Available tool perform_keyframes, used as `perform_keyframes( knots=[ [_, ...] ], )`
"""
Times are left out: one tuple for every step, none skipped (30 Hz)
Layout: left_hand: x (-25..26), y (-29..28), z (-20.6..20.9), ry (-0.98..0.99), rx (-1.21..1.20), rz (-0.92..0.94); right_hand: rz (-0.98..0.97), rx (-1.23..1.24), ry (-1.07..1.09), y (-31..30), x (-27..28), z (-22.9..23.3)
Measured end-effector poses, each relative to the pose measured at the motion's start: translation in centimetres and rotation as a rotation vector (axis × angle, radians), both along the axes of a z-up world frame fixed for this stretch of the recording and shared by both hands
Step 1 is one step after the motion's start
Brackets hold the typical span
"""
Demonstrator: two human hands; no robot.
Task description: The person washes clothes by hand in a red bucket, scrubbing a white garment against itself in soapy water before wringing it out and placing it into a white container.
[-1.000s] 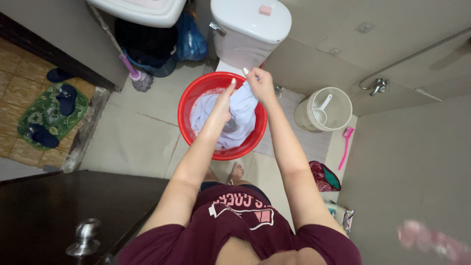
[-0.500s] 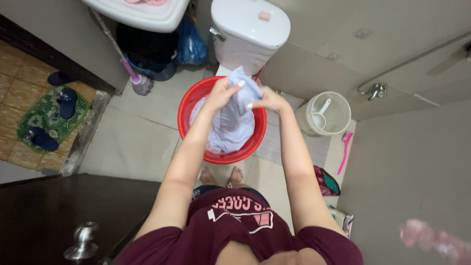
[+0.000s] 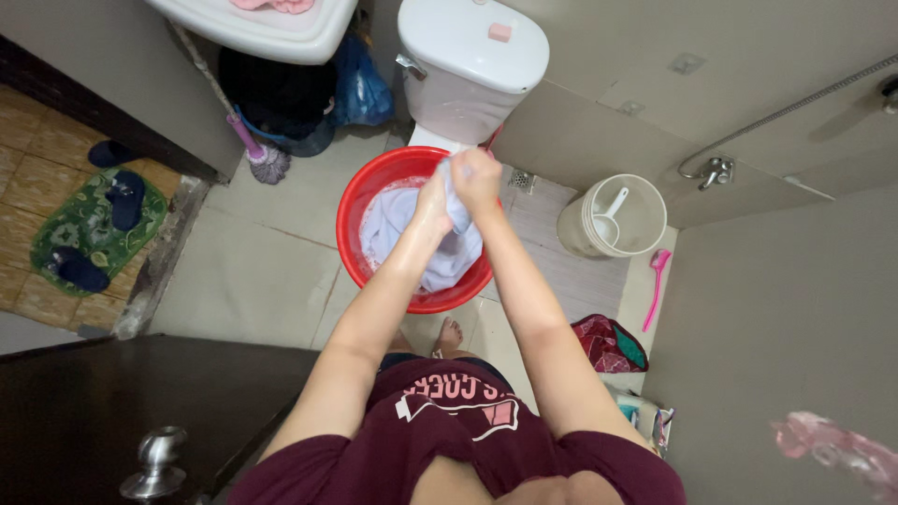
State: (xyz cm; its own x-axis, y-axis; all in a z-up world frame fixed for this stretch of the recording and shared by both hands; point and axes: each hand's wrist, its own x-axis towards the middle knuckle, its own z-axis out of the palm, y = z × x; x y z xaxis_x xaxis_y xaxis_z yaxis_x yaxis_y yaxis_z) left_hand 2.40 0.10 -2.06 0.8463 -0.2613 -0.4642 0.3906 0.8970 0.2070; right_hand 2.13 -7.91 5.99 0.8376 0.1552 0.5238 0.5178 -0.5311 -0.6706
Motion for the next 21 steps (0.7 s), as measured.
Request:
perform_keyframes(
  knots=[
    [0.3, -0.1, -0.3, -0.001, -0.001, 0.001, -0.108, 0.0, -0.033, 0.0, 0.4, 1.1],
    [0.8, 0.2, -0.3, -0.105, -0.089, -0.022, -0.218, 0.002, -0.069, 0.1, 0.7, 2.0],
    [1.1, 0.6, -0.3, -0.21, -0.177, -0.044, -0.218, 0.002, -0.072, 1.2, -0.7, 2.1],
    [0.7, 1.8, -0.5, -0.211, -0.178, -0.044, -0.119, -0.083, -0.233, 3.0, -3.4, 1.7],
    [-0.2, 3.6, -0.2, -0.464, 0.025, -0.081, -0.02, -0.168, -0.393, 4.0, -4.8, 1.5],
    [-1.0, 4.9, 0.5, -0.71, 0.233, -0.118, -0.017, -0.167, -0.391, 3.9, -4.6, 1.5],
    [-1.1, 4.7, 1.5, -0.707, 0.234, -0.116, 0.027, -0.142, -0.351, 3.6, -4.0, 1.4],
    [-0.9, 4.0, 2.6, -0.348, 0.189, -0.089, 0.072, -0.114, -0.312, 3.3, -3.2, 1.5],
    [-0.8, 3.5, 3.5, 0.011, 0.137, -0.064, 0.074, -0.11, -0.312, 2.7, -2.1, 1.8],
    [-0.8, 2.9, 4.1, 0.01, 0.136, -0.064, -0.058, -0.026, -0.102, 1.7, -0.7, 2.5],
    [-0.8, 2.6, 4.3, -0.004, 0.116, -0.057, -0.191, 0.062, 0.107, 1.1, -0.1, 3.2],
    [-1.1, 2.5, 4.1, -0.019, 0.105, -0.051, -0.195, 0.061, 0.114, 1.3, -0.8, 3.4],
    [-1.3, 2.6, 3.8, -0.055, 0.093, -0.047, -0.116, 0.008, -0.003, 1.8, -1.8, 3.6],
    [-1.4, 3.0, 3.5, -0.11, 0.088, -0.057, -0.031, -0.043, -0.126, 2.6, -2.7, 3.7],
    [-1.8, 4.1, 3.3, -0.199, 0.098, -0.071, 0.053, -0.093, -0.248, 3.5, -3.6, 3.6],
    [-1.8, 4.7, 3.4, -0.245, 0.117, -0.073, 0.097, -0.125, -0.314, 4.0, -4.0, 3.3],
    [-1.8, 4.6, 3.8, -0.202, 0.14, -0.055, 0.106, -0.111, -0.328, 3.7, -3.0, 3.0],
    [-1.7, 4.4, 4.5, -0.155, 0.17, -0.04, 0.105, -0.068, -0.312, 2.8, -1.3, 2.8],
    [-1.7, 4.6, 5.2, -0.124, 0.214, -0.038, 0.046, 0.019, -0.207, 1.5, 0.7, 2.7],
    [-2.5, 4.4, 5.9, -0.15, 0.278, -0.059, -0.047, 0.137, -0.018, -0.1, 2.2, 2.7],
    [-3.2, 4.2, 6.6, -0.183, 0.339, -0.071, -0.13, 0.281, 0.155, -1.4, 3.4, 2.8]
  ],
)
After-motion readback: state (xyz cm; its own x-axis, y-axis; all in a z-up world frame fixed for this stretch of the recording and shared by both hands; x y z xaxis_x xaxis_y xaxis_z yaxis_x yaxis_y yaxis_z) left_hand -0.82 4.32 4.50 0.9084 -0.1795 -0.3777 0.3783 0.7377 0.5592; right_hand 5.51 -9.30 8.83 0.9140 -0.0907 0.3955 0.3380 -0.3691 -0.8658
